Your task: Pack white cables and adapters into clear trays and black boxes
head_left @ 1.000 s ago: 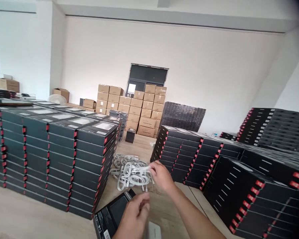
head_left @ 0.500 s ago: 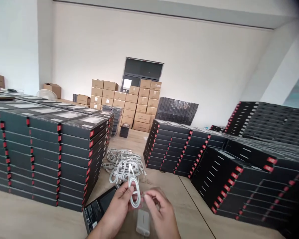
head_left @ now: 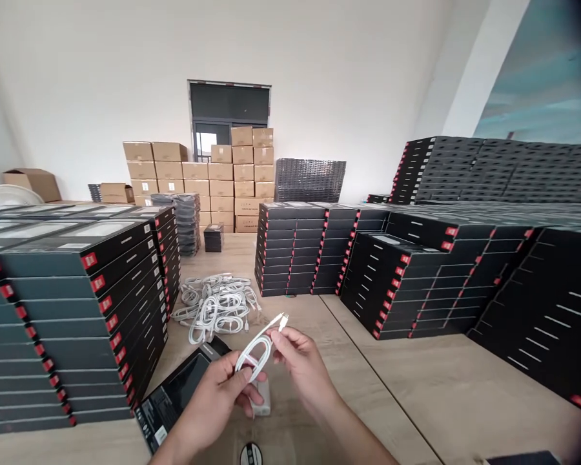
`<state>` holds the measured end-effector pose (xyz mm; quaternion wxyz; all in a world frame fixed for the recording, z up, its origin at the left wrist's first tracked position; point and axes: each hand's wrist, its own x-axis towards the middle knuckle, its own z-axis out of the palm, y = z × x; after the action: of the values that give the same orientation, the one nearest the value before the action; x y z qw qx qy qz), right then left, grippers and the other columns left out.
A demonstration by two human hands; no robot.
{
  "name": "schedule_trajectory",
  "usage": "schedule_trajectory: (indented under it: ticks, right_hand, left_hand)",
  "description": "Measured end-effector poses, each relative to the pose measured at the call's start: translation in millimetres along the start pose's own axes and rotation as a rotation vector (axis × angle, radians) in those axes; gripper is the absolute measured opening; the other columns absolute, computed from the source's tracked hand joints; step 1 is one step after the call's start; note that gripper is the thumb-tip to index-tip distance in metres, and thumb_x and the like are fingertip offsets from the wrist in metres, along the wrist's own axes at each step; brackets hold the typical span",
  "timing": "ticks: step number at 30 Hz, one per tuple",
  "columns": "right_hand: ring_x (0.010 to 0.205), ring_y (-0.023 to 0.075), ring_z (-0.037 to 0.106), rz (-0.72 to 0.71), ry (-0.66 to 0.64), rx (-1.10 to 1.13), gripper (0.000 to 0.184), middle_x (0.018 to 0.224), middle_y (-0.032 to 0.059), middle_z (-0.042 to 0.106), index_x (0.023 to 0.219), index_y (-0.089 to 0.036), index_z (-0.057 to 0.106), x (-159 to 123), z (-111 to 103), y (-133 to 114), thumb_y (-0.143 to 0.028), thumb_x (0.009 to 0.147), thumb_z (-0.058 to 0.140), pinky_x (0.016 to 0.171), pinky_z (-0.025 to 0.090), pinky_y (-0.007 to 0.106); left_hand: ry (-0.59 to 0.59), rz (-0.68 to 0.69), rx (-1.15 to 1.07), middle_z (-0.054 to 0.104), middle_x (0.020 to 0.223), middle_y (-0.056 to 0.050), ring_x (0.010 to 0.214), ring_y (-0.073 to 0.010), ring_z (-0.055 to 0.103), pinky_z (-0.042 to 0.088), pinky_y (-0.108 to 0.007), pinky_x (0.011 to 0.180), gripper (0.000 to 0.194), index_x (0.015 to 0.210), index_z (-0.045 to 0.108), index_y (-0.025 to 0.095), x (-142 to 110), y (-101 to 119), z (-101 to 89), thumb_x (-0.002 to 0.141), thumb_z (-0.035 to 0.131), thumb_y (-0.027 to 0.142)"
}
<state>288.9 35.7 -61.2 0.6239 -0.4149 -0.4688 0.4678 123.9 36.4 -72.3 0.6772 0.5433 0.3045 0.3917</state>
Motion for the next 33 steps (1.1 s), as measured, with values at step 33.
schedule_trajectory:
  ticks: [33]
  right_hand:
    - [0.100, 0.0245, 0.056, -0.759, -0.051, -1.129, 0.021, 0.106, 0.0080, 0.061, 0.088, -0.025, 0.070, 1, -16, -15, -0.020, 0.092, 0.050, 0.084, 0.047, 0.039]
  left_hand:
    - [-0.038, -0.123, -0.356, 0.061, 0.080, -0.003, 0.061, -0.0114, 0.054, 0.030, -0.022, 0.049, 0.026, 0.072, 0.049, 0.018, -7, 4, 0.6, 0.082, 0.053, 0.042]
